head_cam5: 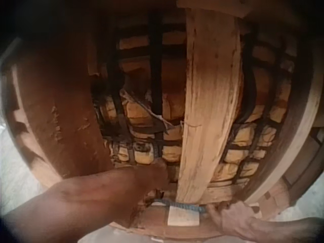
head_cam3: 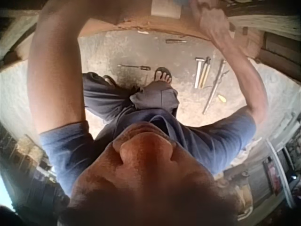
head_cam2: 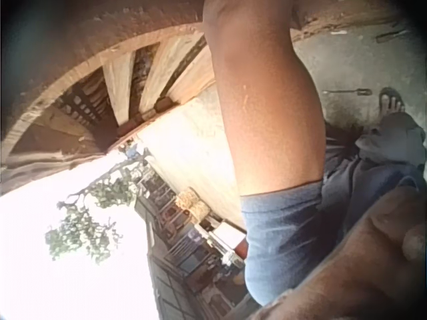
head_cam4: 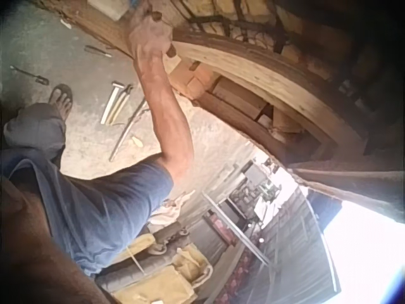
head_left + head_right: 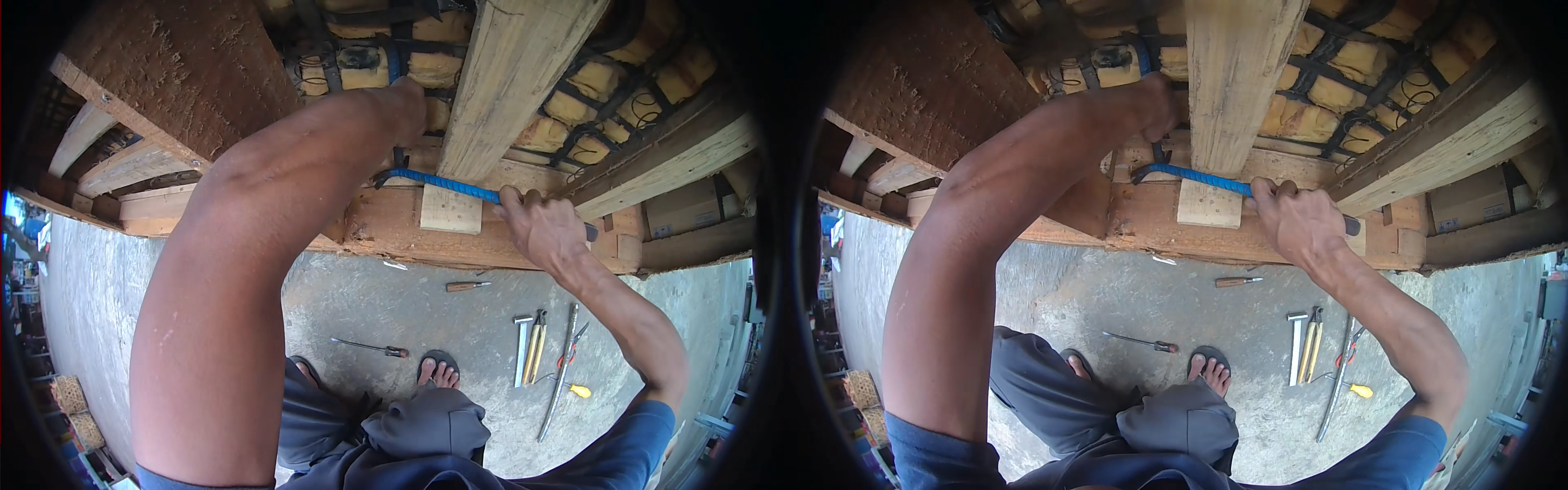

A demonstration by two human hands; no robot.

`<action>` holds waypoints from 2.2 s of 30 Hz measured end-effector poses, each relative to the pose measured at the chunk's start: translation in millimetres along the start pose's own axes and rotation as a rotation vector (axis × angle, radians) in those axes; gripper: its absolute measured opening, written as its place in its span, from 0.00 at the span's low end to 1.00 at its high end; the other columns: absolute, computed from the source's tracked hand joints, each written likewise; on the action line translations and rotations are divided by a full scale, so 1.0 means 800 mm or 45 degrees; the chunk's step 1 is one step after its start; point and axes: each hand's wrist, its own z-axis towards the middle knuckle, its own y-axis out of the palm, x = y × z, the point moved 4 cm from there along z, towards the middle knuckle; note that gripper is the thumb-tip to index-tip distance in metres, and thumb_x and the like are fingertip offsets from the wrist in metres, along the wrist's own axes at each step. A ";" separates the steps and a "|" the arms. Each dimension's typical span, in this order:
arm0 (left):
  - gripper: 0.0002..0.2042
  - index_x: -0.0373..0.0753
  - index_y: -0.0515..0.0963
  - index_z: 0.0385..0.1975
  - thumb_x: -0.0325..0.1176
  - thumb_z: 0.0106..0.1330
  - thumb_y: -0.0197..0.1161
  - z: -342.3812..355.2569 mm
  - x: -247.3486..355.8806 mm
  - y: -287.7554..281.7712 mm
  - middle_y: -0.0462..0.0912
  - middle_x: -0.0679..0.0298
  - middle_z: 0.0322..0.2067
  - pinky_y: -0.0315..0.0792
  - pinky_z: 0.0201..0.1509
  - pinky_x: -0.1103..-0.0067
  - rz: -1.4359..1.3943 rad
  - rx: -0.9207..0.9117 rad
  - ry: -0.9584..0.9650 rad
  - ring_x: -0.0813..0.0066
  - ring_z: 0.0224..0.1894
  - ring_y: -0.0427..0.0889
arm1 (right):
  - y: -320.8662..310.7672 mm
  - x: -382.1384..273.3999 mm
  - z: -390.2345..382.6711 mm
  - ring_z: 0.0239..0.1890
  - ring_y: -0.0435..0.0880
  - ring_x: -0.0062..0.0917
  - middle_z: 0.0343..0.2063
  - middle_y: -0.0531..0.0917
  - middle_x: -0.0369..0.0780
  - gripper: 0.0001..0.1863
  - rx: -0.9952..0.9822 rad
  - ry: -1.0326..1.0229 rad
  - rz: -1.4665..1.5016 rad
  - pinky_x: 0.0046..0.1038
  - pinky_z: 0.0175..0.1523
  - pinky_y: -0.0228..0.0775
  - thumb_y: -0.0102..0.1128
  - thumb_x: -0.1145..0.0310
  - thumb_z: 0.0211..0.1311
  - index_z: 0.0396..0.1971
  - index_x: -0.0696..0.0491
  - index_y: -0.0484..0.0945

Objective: The person is repairing a wooden structure, likely a bed frame, by using a hammer and a crowbar to remove nails and adjust wooden planks. They repeatedly pry and hammer at the joints to disassemble or reposition the wood components.

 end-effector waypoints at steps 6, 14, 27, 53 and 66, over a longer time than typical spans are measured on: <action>0.06 0.60 0.78 0.38 0.44 0.63 0.66 0.010 0.006 0.002 0.80 0.83 0.38 0.74 0.48 0.79 0.025 -0.042 -0.052 0.80 0.48 0.83 | -0.017 -0.031 -0.026 0.20 0.87 0.39 0.24 0.84 0.51 0.18 0.092 -0.474 0.147 0.38 0.21 0.78 0.50 0.57 0.76 0.42 0.59 0.70; 0.15 0.65 0.77 0.50 0.47 0.64 0.67 0.016 0.005 0.016 0.81 0.88 0.48 0.73 0.50 0.82 0.099 -0.200 -0.164 0.83 0.54 0.81 | -0.034 -0.032 -0.022 0.20 0.87 0.39 0.23 0.81 0.48 0.18 0.039 -0.338 0.116 0.38 0.20 0.80 0.50 0.54 0.76 0.42 0.57 0.70; 0.14 0.61 0.80 0.49 0.45 0.63 0.66 -0.014 0.026 -0.005 0.83 0.82 0.47 0.73 0.50 0.75 0.074 -0.104 -0.117 0.78 0.53 0.81 | -0.030 -0.012 0.006 0.22 0.88 0.39 0.29 0.84 0.51 0.16 -0.190 -0.055 -0.145 0.38 0.24 0.82 0.56 0.70 0.63 0.48 0.61 0.71; 0.15 0.52 0.87 0.47 0.41 0.61 0.66 -0.025 0.043 -0.008 0.88 0.68 0.44 0.74 0.46 0.61 0.015 -0.048 -0.136 0.60 0.49 0.83 | -0.006 -0.050 -0.001 0.24 0.89 0.37 0.28 0.83 0.47 0.15 -0.140 -0.114 -0.135 0.35 0.23 0.81 0.53 0.71 0.66 0.50 0.59 0.69; 0.16 0.49 0.87 0.50 0.39 0.63 0.69 -0.093 -0.013 -0.093 0.87 0.68 0.50 0.79 0.48 0.64 0.182 -0.139 -0.351 0.65 0.53 0.85 | -0.024 -0.070 -0.020 0.27 0.89 0.40 0.25 0.86 0.48 0.16 -0.374 -0.001 0.058 0.38 0.32 0.82 0.46 0.65 0.75 0.50 0.63 0.72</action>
